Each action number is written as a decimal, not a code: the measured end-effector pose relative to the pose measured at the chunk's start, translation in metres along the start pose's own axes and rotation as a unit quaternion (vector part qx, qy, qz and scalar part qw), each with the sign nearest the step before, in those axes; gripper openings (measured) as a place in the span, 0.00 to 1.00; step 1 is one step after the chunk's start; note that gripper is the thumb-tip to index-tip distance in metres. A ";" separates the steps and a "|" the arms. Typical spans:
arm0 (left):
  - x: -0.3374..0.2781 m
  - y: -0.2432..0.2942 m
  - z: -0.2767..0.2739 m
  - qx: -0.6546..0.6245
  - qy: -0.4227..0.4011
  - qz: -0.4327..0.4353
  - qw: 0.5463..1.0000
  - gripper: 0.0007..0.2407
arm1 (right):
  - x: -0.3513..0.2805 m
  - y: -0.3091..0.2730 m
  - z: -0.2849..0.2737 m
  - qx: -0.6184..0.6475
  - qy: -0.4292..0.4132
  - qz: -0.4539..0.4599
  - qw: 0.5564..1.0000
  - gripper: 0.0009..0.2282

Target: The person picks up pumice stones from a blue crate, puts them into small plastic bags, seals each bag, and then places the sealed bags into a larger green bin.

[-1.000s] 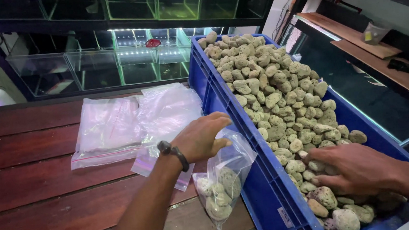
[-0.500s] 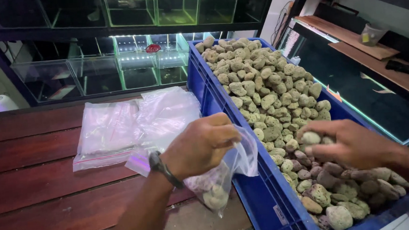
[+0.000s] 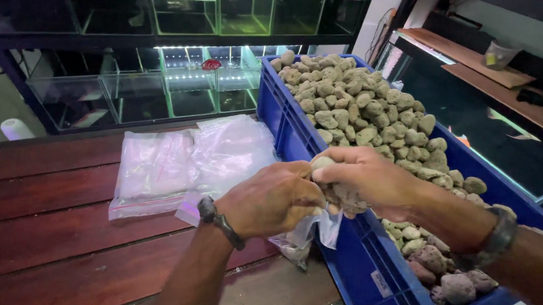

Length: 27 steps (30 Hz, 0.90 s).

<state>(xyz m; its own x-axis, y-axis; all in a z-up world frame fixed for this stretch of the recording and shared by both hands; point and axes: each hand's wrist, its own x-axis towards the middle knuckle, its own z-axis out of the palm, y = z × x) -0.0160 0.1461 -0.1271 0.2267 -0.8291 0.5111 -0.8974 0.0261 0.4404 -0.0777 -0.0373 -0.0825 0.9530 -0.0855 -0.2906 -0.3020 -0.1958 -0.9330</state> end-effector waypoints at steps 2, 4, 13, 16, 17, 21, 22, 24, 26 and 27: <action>0.000 -0.001 0.000 0.018 -0.013 -0.014 1.000 0.07 | -0.002 -0.010 0.006 -0.023 0.000 0.024 0.999 0.09; -0.001 -0.003 -0.002 0.037 -0.026 -0.027 0.999 0.06 | -0.004 -0.024 0.011 -0.046 0.000 0.047 0.998 0.06; -0.002 -0.003 -0.008 0.073 0.005 -0.039 0.997 0.05 | 0.030 -0.035 -0.008 -0.261 -0.100 0.077 0.957 0.15; -0.003 -0.008 -0.008 0.036 0.035 -0.003 0.999 0.05 | 0.020 -0.046 0.001 -0.220 -0.083 0.111 0.966 0.14; -0.003 -0.008 -0.009 0.023 0.040 0.001 0.999 0.06 | 0.020 -0.046 0.000 -0.229 -0.069 0.112 0.965 0.14; -0.003 -0.011 -0.010 0.008 0.047 0.004 0.999 0.04 | -0.003 -0.066 0.020 -0.268 -0.038 0.139 0.953 0.29; -0.004 -0.011 -0.009 0.007 0.047 0.003 0.999 0.04 | -0.004 -0.065 0.020 -0.268 -0.039 0.140 0.952 0.29; -0.005 -0.010 -0.011 0.014 0.052 -0.005 0.999 0.03 | -0.005 -0.066 0.020 -0.276 -0.064 0.134 0.950 0.33; -0.005 -0.013 -0.008 0.035 0.055 -0.013 0.998 0.04 | -0.014 -0.073 0.017 -0.317 -0.094 0.109 0.937 0.32; -0.006 -0.015 -0.008 0.057 0.059 -0.022 0.996 0.04 | -0.017 -0.076 0.016 -0.358 -0.125 0.083 0.922 0.32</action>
<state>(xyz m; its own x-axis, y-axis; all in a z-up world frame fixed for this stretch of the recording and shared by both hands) -0.0009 0.1552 -0.1312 0.3034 -0.7562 0.5797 -0.9213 -0.0775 0.3811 -0.0704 -0.0052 -0.0097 0.8407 0.0388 -0.5401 -0.2959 -0.8024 -0.5183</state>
